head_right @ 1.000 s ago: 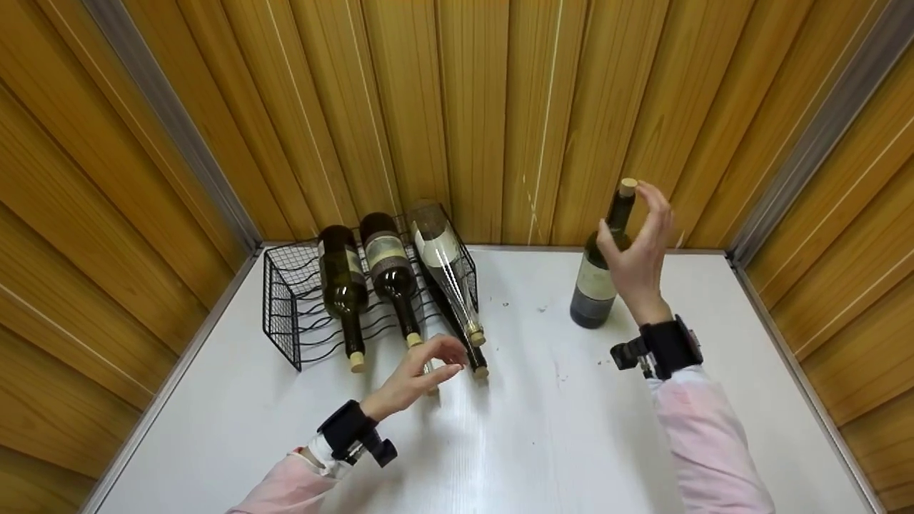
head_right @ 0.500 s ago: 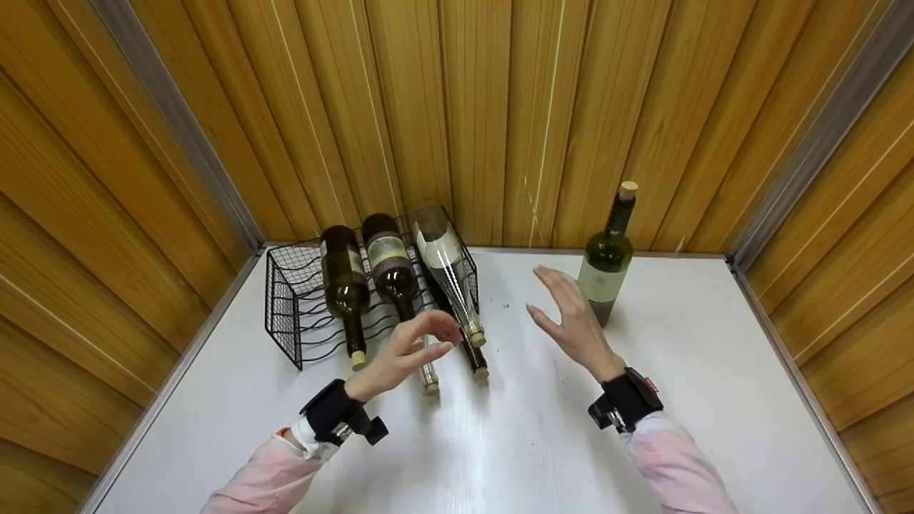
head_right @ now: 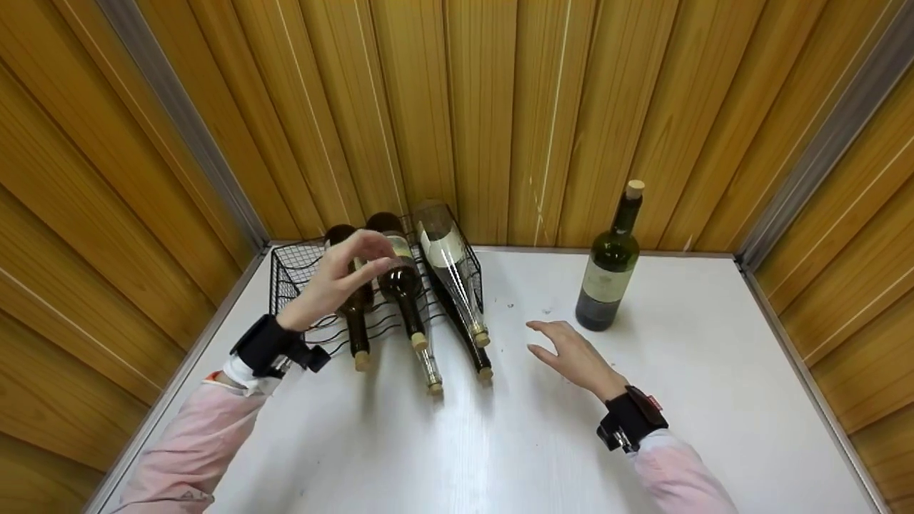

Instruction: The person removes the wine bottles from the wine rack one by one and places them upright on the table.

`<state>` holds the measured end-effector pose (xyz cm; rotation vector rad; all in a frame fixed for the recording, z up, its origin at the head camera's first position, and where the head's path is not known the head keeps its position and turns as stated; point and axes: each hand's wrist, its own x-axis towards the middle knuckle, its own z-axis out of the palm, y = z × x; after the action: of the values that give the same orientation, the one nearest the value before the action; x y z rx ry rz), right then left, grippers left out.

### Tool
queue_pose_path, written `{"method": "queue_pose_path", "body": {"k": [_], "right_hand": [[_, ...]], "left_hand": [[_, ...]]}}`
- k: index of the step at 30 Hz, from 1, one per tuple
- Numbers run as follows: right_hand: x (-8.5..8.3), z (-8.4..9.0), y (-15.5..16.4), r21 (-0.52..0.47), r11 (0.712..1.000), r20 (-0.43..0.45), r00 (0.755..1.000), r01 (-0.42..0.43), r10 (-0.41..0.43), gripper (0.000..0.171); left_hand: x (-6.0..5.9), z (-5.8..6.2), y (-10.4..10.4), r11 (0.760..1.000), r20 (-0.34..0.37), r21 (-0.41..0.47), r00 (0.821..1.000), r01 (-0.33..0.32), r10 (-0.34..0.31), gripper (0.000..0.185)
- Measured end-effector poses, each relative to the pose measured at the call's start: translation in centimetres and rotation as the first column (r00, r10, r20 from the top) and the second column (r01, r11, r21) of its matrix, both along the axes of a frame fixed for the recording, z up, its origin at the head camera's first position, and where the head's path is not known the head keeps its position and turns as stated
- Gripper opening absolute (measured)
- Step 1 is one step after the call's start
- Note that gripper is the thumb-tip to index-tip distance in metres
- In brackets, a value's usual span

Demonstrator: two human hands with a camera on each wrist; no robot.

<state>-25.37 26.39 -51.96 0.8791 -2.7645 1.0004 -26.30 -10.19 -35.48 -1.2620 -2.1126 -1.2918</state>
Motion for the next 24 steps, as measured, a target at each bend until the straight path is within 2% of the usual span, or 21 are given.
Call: {"method": "queue_pose_path", "body": {"k": [5, 8, 10, 11, 13, 15, 17, 19, 22, 24], "right_hand": [[0.3, -0.1, -0.1, 0.012, 1.0, 0.004, 1.0, -0.005, 0.005, 0.045], [0.5, -0.1, 0.0, 0.015, 1.0, 0.003, 1.0, -0.002, 0.002, 0.044], [0.7, -0.1, 0.2, 0.019, 1.0, 0.001, 1.0, 0.002, -0.002, 0.044], [0.8, -0.1, 0.2, 0.021, 1.0, 0.002, 1.0, 0.006, -0.006, 0.044], [0.9, -0.2, 0.3, 0.021, 1.0, 0.007, 1.0, 0.01, -0.01, 0.044], [1.0, -0.2, 0.4, 0.026, 1.0, 0.013, 1.0, 0.015, -0.015, 0.044], [1.0, -0.1, 0.4, 0.032, 0.999, 0.019, 1.0, 0.017, -0.017, 0.044], [1.0, -0.1, 0.5, 0.038, 0.999, 0.021, 1.0, 0.017, -0.018, 0.044], [1.0, -0.1, 0.5, 0.038, 0.999, 0.021, 1.0, 0.017, -0.017, 0.043], [1.0, -0.1, 0.5, 0.031, 0.999, 0.019, 1.0, 0.015, -0.016, 0.043]], "left_hand": [[-2.9, -1.0, -2.7, 0.987, -0.008, -0.093, 0.992, -0.129, 0.129, 0.018], [-4.3, -1.7, -4.5, 0.952, -0.028, -0.205, 0.974, -0.226, 0.225, 0.016], [-5.2, -2.3, -5.7, 0.9, -0.083, -0.305, 0.95, -0.311, 0.3, 0.015], [-5.6, -2.6, -6.3, 0.862, -0.132, -0.362, 0.935, -0.355, 0.329, 0.015], [-6.3, -3.2, -7.4, 0.769, -0.239, -0.467, 0.9, -0.436, 0.364, 0.02], [-6.9, -3.8, -8.5, 0.666, -0.349, -0.548, 0.862, -0.505, 0.367, 0.027], [-7.4, -4.6, -9.4, 0.586, -0.42, -0.607, 0.843, -0.536, 0.336, 0.033], [-7.8, -5.3, -10.2, 0.54, -0.45, -0.65, 0.844, -0.535, 0.294, 0.039], [-8.4, -6.2, -10.9, 0.499, -0.488, -0.695, 0.849, -0.518, 0.202, 0.048], [-8.8, -6.7, -11.1, 0.471, -0.515, -0.713, 0.843, -0.52, 0.152, 0.055]]}}
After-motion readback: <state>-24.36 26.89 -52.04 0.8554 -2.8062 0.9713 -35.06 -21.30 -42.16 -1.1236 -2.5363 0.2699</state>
